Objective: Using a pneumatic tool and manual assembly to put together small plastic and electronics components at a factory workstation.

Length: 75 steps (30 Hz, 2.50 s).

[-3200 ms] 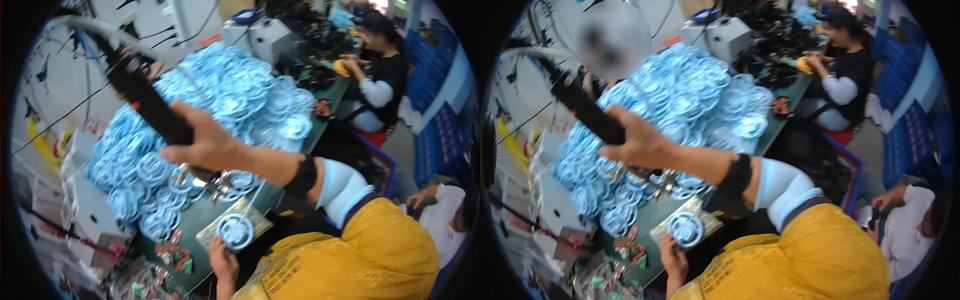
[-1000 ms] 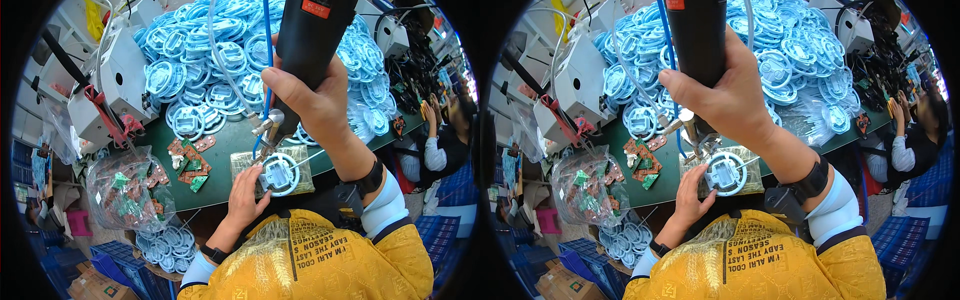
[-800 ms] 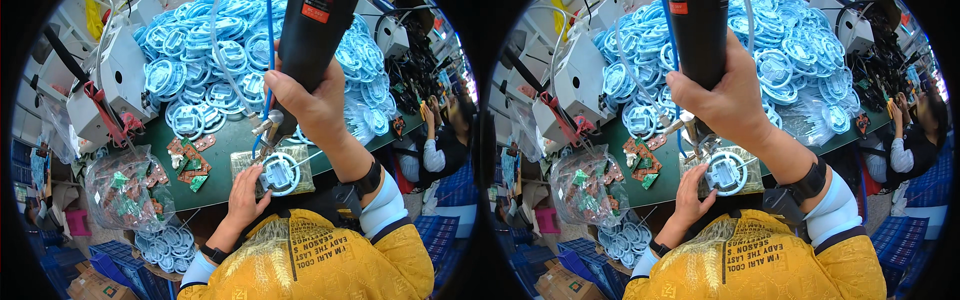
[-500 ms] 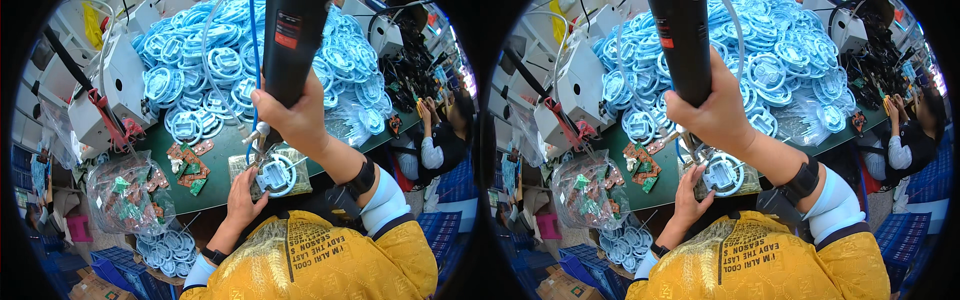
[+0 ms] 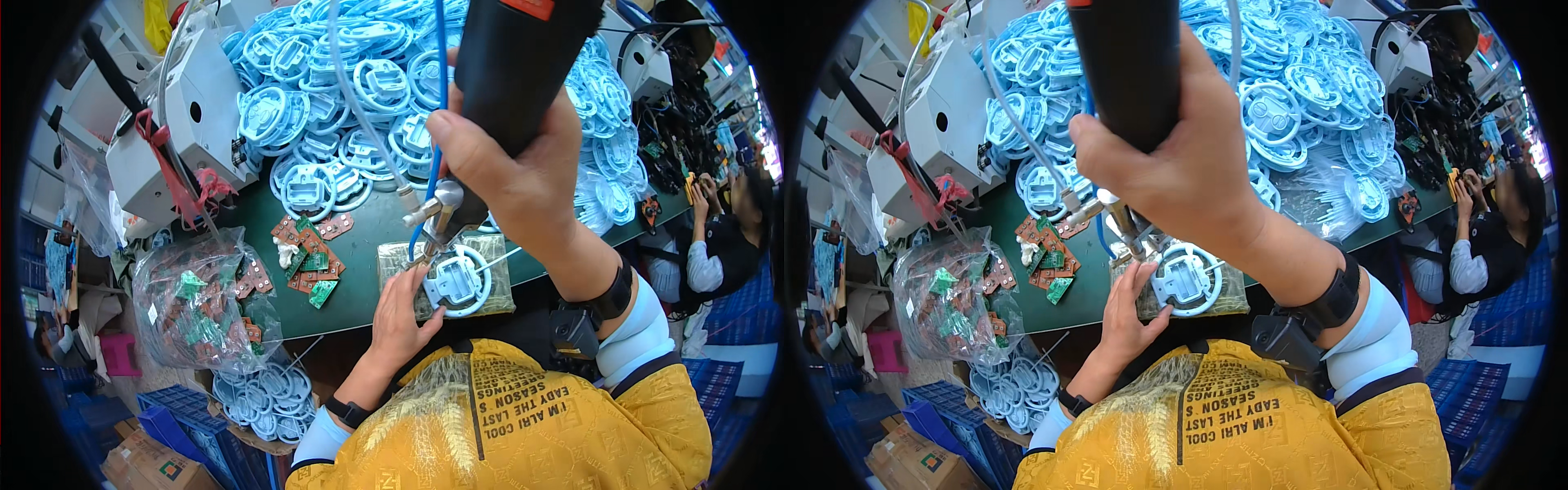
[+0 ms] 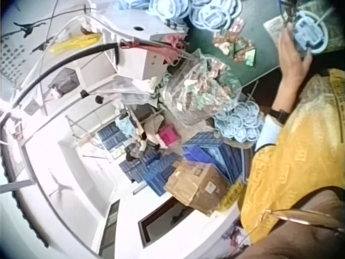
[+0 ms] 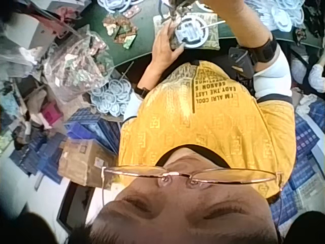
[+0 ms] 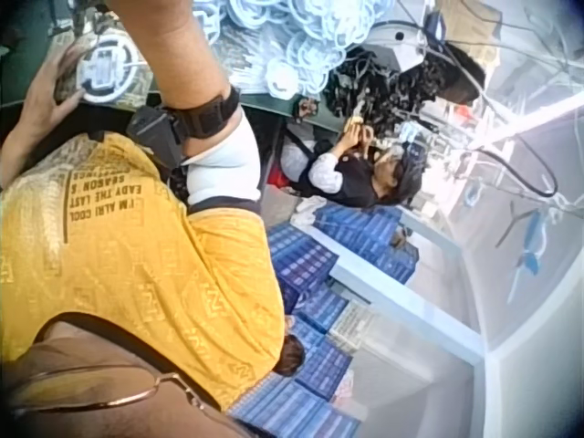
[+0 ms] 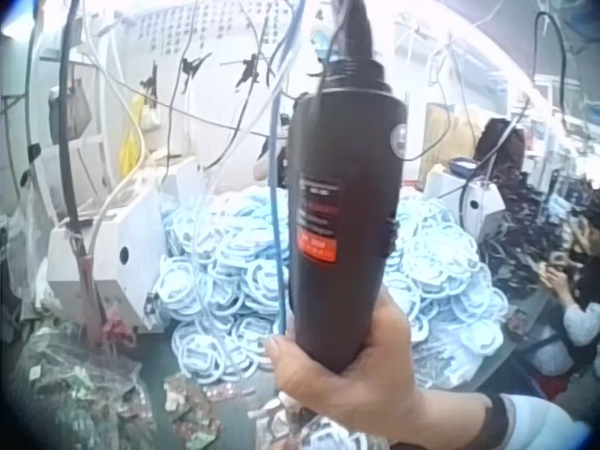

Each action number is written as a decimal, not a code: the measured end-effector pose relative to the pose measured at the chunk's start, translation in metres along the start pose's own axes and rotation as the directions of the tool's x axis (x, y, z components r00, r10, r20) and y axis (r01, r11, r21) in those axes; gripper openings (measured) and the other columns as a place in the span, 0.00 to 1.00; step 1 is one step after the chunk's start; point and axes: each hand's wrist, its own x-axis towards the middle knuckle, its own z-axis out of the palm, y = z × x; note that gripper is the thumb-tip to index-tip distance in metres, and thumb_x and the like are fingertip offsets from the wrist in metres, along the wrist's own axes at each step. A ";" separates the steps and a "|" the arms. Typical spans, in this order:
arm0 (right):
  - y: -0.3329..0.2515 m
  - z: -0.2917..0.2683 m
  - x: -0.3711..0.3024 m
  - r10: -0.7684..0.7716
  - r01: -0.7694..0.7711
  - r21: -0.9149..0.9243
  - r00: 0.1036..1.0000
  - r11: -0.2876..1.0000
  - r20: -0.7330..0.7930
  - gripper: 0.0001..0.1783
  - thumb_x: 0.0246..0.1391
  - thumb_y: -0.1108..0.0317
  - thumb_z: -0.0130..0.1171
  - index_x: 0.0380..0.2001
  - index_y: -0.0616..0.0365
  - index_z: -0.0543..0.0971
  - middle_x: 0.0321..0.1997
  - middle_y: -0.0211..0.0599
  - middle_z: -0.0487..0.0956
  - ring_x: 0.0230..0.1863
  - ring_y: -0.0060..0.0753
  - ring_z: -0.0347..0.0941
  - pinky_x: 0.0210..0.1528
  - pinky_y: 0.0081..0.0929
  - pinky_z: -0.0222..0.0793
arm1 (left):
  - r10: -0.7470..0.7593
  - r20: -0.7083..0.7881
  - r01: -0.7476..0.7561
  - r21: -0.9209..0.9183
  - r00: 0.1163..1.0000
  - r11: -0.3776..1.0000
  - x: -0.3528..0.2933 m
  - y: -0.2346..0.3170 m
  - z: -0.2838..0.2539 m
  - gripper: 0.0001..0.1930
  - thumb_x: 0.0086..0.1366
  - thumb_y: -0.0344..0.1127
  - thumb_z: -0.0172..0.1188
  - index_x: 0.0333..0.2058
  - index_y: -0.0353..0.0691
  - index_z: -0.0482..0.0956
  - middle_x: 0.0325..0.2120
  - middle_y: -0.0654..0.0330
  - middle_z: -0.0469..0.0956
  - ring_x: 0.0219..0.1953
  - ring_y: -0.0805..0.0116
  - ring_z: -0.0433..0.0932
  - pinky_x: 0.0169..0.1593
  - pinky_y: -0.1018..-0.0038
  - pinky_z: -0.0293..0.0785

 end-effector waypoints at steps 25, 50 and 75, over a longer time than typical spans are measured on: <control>-0.041 0.007 -0.005 0.024 -0.030 0.082 0.996 0.996 0.081 0.22 0.53 0.74 0.63 0.50 0.68 0.72 0.30 0.31 0.76 0.27 0.20 0.75 0.27 0.19 0.71 | -0.110 0.001 0.110 0.005 0.994 0.994 -0.007 -0.005 0.004 0.52 0.47 0.29 0.73 0.67 0.25 0.49 0.49 0.41 0.73 0.50 0.44 0.74 0.55 0.59 0.70; -0.039 -0.029 0.010 -0.023 0.022 0.042 1.000 0.999 0.008 0.20 0.54 0.74 0.61 0.49 0.69 0.72 0.29 0.32 0.76 0.25 0.21 0.74 0.28 0.20 0.70 | 0.016 0.023 -0.017 0.033 1.000 0.999 0.007 0.004 -0.005 0.39 0.50 0.34 0.72 0.60 0.32 0.65 0.50 0.43 0.72 0.54 0.43 0.71 0.57 0.57 0.67; -0.015 -0.044 0.003 -0.074 0.069 -0.125 0.997 0.990 -0.033 0.21 0.52 0.75 0.66 0.49 0.65 0.74 0.31 0.29 0.78 0.25 0.17 0.76 0.27 0.16 0.71 | 0.040 0.162 -0.063 0.140 0.986 0.988 0.021 0.016 -0.001 0.45 0.38 0.43 0.79 0.55 0.30 0.70 0.46 0.48 0.71 0.56 0.46 0.67 0.59 0.53 0.60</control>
